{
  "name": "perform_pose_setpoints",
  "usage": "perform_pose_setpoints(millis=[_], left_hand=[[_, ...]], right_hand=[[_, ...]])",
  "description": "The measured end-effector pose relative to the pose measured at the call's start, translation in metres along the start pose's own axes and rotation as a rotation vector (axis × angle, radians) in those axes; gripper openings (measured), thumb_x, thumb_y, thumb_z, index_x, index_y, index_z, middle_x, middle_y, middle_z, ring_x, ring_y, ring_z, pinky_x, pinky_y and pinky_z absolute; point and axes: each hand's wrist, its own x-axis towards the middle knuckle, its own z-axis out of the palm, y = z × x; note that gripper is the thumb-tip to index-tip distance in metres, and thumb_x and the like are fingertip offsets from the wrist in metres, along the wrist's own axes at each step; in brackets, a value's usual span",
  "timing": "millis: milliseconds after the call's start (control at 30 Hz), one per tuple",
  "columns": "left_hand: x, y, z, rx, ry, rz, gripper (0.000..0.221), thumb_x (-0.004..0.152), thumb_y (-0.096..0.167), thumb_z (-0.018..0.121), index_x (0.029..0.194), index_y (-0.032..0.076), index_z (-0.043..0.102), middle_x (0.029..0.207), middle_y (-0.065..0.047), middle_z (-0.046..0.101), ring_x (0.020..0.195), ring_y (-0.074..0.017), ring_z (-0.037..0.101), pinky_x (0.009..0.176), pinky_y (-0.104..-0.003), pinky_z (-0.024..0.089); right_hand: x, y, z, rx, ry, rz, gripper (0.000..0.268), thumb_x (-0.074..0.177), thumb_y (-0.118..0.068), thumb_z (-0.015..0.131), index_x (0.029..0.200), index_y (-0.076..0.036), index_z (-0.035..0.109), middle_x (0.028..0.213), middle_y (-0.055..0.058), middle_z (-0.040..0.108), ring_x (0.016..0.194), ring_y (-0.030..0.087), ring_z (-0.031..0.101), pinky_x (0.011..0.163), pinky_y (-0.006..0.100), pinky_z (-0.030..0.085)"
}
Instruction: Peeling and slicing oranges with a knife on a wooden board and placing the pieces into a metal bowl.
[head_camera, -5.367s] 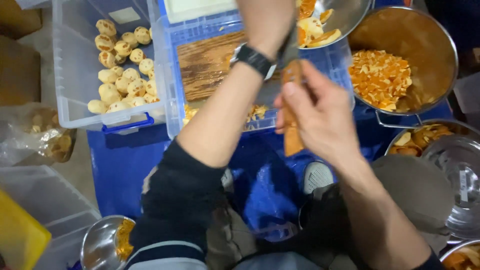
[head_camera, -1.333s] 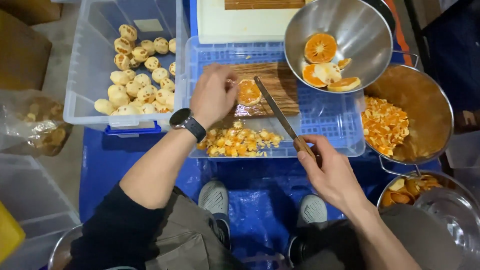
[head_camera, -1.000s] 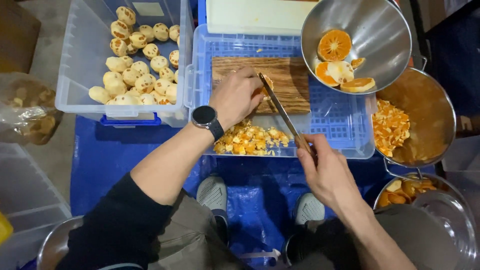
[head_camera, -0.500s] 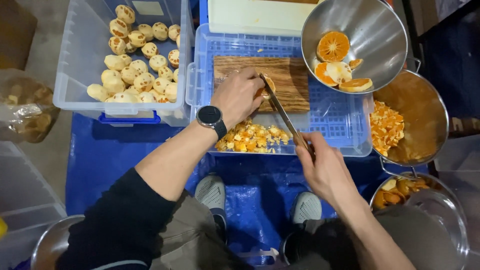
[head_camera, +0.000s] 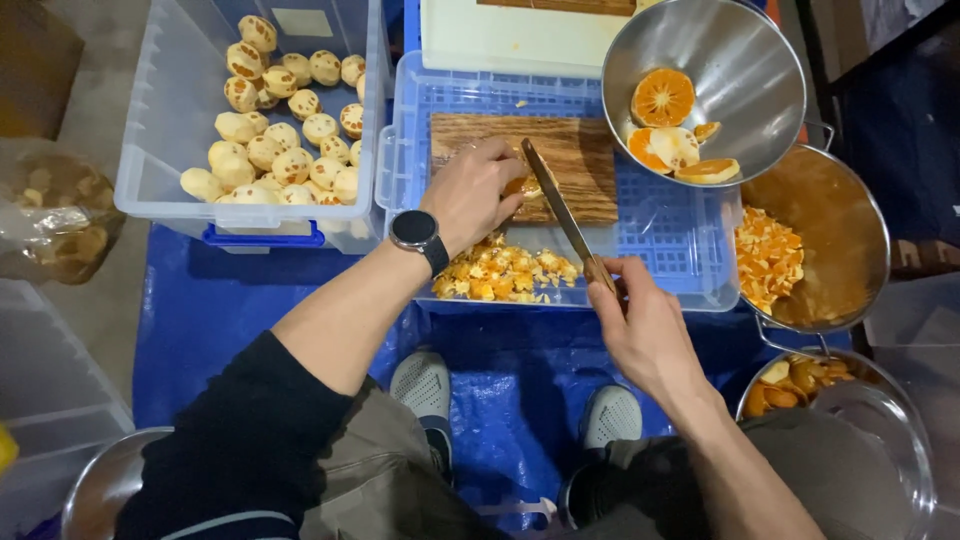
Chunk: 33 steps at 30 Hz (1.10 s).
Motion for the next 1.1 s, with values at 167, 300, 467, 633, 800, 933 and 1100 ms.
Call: perform_pose_setpoints(millis=[167,300,467,633,800,933,1100], left_hand=[[-0.001,0.002,0.001,0.002,0.005,-0.036,0.023,0.093,0.036,0.072,0.106,0.018,0.066,0.111,-0.002,0.056,0.101,-0.0284,0.062,0.082,-0.035,0.055],[0.002,-0.006,0.012,-0.012,0.009,-0.047,0.022,0.092,0.037,0.071,0.107,0.022,0.066,0.111,0.001,0.055,0.102,-0.0254,0.061,0.083,-0.032,0.054],[0.002,0.002,0.002,-0.033,0.018,-0.021,0.022,0.093,0.034,0.071,0.107,0.017,0.065,0.112,-0.003,0.055,0.101,-0.0306,0.061,0.083,-0.036,0.055],[0.004,-0.001,0.000,-0.035,0.009,-0.001,0.022,0.092,0.032,0.073,0.102,0.015,0.064,0.111,-0.004,0.055,0.100,-0.0318,0.062,0.084,-0.036,0.056],[0.006,0.008,-0.005,0.063,-0.003,-0.017,0.022,0.088,0.034,0.074,0.098,0.018,0.065,0.108,-0.001,0.057,0.097,-0.0297,0.064,0.081,-0.037,0.056],[0.005,0.009,-0.008,0.065,-0.016,-0.028,0.022,0.088,0.033,0.074,0.102,0.018,0.066,0.109,-0.003,0.059,0.095,-0.0323,0.066,0.080,-0.038,0.058],[0.007,0.019,-0.021,0.080,-0.026,-0.025,0.022,0.093,0.034,0.071,0.102,0.015,0.066,0.108,-0.004,0.058,0.093,-0.0354,0.066,0.077,-0.040,0.058]], right_hand=[[-0.004,-0.007,-0.002,0.021,0.028,0.023,0.044,0.101,-0.030,0.055,0.138,-0.006,0.059,0.110,0.029,0.074,0.107,0.049,0.070,0.086,0.062,0.055],[-0.010,-0.007,-0.007,-0.019,0.014,0.063,0.044,0.099,-0.030,0.056,0.139,-0.010,0.060,0.110,0.026,0.075,0.110,0.048,0.070,0.086,0.061,0.056],[-0.021,-0.025,-0.007,-0.115,-0.034,0.109,0.044,0.100,-0.032,0.055,0.138,-0.011,0.061,0.107,0.023,0.077,0.109,0.048,0.070,0.085,0.061,0.057],[-0.010,-0.027,-0.003,-0.122,-0.034,0.046,0.041,0.101,-0.031,0.053,0.135,-0.009,0.061,0.099,0.024,0.077,0.107,0.049,0.070,0.083,0.062,0.056],[-0.012,-0.020,-0.006,-0.162,-0.061,0.046,0.042,0.101,-0.032,0.052,0.136,-0.011,0.061,0.098,0.023,0.077,0.109,0.050,0.069,0.087,0.063,0.055],[-0.025,-0.026,-0.013,-0.179,-0.075,0.107,0.043,0.099,-0.035,0.052,0.135,-0.014,0.062,0.101,0.022,0.079,0.111,0.050,0.069,0.087,0.064,0.055],[-0.018,-0.020,-0.015,-0.106,-0.027,0.067,0.043,0.100,-0.032,0.054,0.137,-0.011,0.061,0.104,0.025,0.076,0.113,0.053,0.065,0.090,0.065,0.051]])
